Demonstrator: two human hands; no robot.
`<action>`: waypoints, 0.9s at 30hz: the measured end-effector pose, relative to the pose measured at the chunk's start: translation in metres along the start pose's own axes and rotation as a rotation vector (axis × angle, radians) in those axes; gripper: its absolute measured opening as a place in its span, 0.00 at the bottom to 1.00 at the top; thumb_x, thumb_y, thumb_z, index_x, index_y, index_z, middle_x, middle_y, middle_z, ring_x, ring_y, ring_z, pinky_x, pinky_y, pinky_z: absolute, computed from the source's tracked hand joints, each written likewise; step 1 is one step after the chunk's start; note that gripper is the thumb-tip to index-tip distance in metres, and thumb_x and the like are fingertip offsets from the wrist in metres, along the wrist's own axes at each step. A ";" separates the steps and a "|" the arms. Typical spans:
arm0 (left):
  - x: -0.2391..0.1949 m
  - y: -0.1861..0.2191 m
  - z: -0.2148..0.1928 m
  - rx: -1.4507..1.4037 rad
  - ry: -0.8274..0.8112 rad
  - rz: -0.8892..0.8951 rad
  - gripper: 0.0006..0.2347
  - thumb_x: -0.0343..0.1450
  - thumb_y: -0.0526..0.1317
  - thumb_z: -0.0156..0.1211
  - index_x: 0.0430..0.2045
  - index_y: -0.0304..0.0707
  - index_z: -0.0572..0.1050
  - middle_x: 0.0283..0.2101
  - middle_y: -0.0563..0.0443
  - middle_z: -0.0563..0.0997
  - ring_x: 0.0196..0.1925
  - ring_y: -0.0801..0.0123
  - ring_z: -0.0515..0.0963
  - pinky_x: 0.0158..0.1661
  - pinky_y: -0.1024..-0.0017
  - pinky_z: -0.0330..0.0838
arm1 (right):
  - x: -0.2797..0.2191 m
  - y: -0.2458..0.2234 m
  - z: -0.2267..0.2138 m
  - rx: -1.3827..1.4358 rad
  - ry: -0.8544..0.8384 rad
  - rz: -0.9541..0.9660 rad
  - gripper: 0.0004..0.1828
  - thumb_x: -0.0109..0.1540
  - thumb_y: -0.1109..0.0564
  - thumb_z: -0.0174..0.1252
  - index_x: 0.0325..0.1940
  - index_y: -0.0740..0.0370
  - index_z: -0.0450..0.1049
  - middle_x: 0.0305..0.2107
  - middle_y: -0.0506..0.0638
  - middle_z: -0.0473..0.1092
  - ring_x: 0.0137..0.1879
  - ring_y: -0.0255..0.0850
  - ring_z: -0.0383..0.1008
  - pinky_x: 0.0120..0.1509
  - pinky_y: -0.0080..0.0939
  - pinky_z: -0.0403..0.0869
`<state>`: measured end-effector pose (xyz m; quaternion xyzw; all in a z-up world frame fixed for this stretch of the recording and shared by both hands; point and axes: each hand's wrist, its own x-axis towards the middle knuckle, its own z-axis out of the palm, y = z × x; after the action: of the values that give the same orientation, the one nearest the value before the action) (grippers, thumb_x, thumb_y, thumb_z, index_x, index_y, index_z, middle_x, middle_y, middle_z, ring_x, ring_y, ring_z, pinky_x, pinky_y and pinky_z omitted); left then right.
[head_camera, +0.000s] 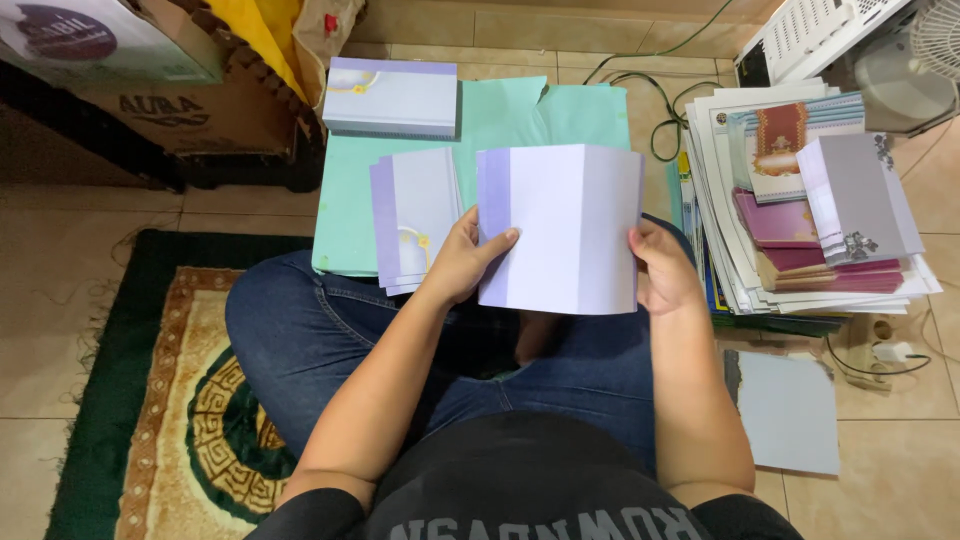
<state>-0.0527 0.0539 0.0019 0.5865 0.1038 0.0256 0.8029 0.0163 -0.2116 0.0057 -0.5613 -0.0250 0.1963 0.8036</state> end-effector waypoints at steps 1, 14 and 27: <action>-0.002 0.003 0.004 -0.053 -0.008 -0.002 0.15 0.68 0.36 0.71 0.46 0.38 0.74 0.35 0.51 0.83 0.34 0.71 0.82 0.37 0.70 0.81 | -0.003 -0.002 0.006 0.159 -0.044 0.042 0.12 0.66 0.54 0.61 0.48 0.65 0.75 0.29 0.54 0.75 0.34 0.46 0.81 0.44 0.44 0.81; -0.007 0.013 -0.002 -0.005 0.047 0.004 0.20 0.66 0.38 0.74 0.51 0.40 0.74 0.41 0.50 0.82 0.42 0.65 0.81 0.44 0.65 0.79 | 0.017 0.027 -0.020 0.167 0.005 0.088 0.09 0.67 0.56 0.61 0.41 0.65 0.73 0.26 0.51 0.74 0.34 0.44 0.81 0.43 0.41 0.81; 0.003 -0.015 -0.015 -0.038 -0.053 -0.004 0.27 0.71 0.37 0.68 0.65 0.41 0.65 0.51 0.44 0.79 0.52 0.60 0.79 0.50 0.57 0.78 | 0.022 0.018 -0.018 0.099 0.005 0.092 0.07 0.67 0.56 0.60 0.41 0.63 0.74 0.26 0.50 0.74 0.32 0.42 0.80 0.41 0.41 0.81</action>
<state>-0.0538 0.0639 -0.0175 0.5714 0.0834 0.0104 0.8163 0.0358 -0.2149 -0.0216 -0.5221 0.0126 0.2325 0.8205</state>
